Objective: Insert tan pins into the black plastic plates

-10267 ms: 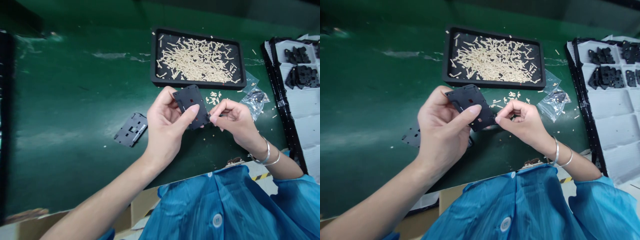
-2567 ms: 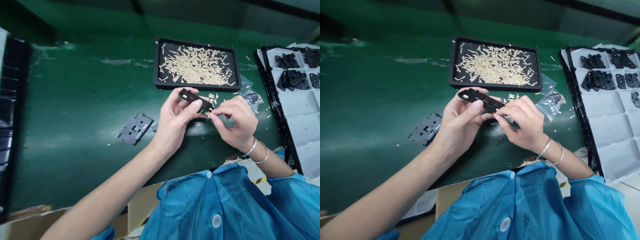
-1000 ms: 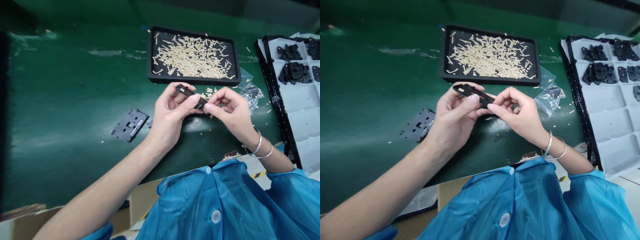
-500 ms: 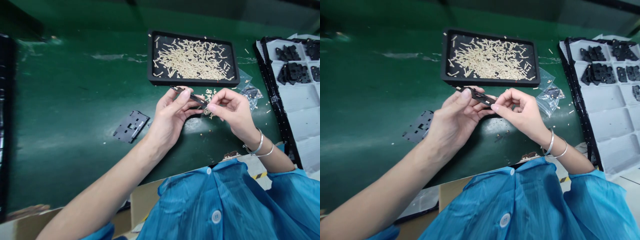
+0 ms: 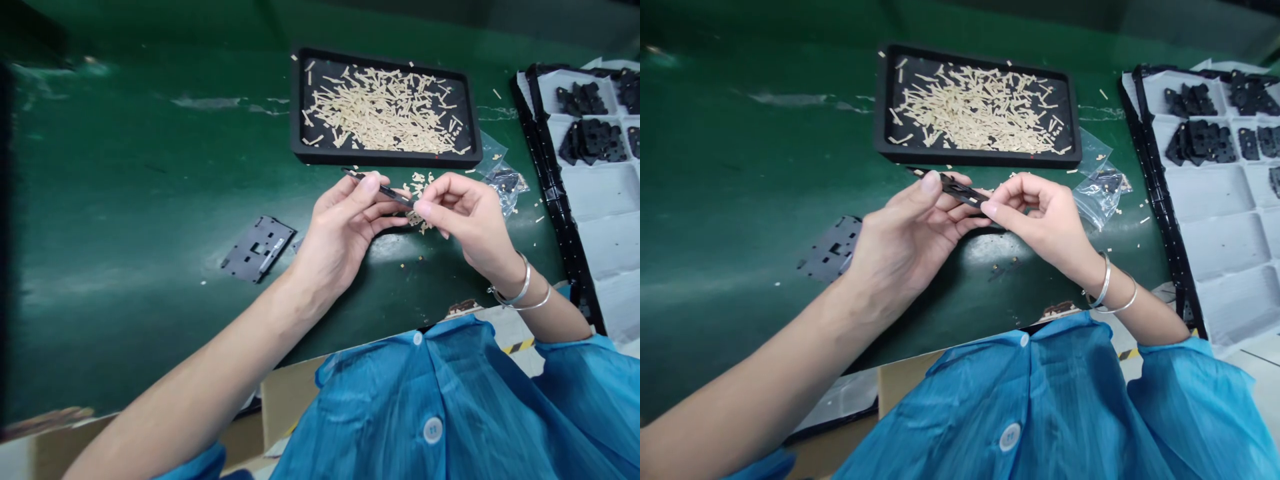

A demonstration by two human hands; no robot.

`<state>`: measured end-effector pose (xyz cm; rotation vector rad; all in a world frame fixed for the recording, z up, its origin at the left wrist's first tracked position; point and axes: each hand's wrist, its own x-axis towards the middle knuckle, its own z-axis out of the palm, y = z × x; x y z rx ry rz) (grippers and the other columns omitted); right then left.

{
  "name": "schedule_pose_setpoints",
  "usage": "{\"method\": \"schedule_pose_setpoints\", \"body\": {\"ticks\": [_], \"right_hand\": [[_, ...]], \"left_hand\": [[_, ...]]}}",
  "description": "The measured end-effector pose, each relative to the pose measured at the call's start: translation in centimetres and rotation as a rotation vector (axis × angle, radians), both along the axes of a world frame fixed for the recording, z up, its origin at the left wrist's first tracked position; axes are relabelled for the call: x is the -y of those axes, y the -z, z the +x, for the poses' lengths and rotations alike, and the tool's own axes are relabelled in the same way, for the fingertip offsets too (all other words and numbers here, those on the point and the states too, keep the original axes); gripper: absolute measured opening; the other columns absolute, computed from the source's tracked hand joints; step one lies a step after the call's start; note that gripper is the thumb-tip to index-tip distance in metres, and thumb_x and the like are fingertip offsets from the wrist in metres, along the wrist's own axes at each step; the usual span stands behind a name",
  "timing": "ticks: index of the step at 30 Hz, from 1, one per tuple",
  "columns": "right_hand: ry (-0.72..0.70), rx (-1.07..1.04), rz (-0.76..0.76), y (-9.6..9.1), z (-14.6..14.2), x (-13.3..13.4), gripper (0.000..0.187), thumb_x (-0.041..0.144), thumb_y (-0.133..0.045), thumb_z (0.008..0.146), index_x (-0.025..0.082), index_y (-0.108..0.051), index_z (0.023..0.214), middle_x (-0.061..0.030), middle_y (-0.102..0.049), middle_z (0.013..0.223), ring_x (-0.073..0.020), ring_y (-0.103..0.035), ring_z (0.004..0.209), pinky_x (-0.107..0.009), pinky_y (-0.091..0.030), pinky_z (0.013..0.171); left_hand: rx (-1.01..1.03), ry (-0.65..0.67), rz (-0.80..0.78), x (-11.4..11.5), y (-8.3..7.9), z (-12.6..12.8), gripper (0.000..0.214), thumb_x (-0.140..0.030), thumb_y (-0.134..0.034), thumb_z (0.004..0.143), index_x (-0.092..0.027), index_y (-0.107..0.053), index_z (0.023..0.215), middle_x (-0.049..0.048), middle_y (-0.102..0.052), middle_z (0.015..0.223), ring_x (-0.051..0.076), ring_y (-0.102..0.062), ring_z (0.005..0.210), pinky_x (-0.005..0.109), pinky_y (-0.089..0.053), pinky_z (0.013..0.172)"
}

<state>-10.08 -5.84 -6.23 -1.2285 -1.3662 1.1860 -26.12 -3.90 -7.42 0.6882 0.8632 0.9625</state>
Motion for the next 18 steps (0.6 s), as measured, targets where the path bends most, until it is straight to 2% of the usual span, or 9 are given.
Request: {"method": "schedule_pose_setpoints", "body": {"ticks": [9,18], "right_hand": [[0.030,0.076,0.082,0.03,-0.06,0.26,0.031,0.044,-0.073,0.077,0.017,-0.058,0.071,0.0046,-0.054,0.063,-0.0049,-0.047,0.053,-0.018,-0.034,0.044],[0.014,0.031,0.096,0.08,-0.11,0.17,0.031,0.041,-0.075,0.077,0.017,-0.057,0.072,0.0053,-0.053,0.063,-0.0046,-0.045,0.053,-0.019,-0.032,0.044]], "left_hand": [[-0.010,-0.003,0.031,-0.31,0.03,0.01,0.014,-0.032,-0.066,0.085,-0.020,-0.065,0.079,0.0005,-0.071,0.077,0.013,-0.070,0.071,0.024,-0.059,0.068],[-0.018,0.001,0.036,-0.41,-0.02,-0.11,0.015,-0.031,-0.065,0.085,-0.019,-0.063,0.075,0.0008,-0.071,0.075,0.014,-0.070,0.072,0.024,-0.059,0.070]]}}
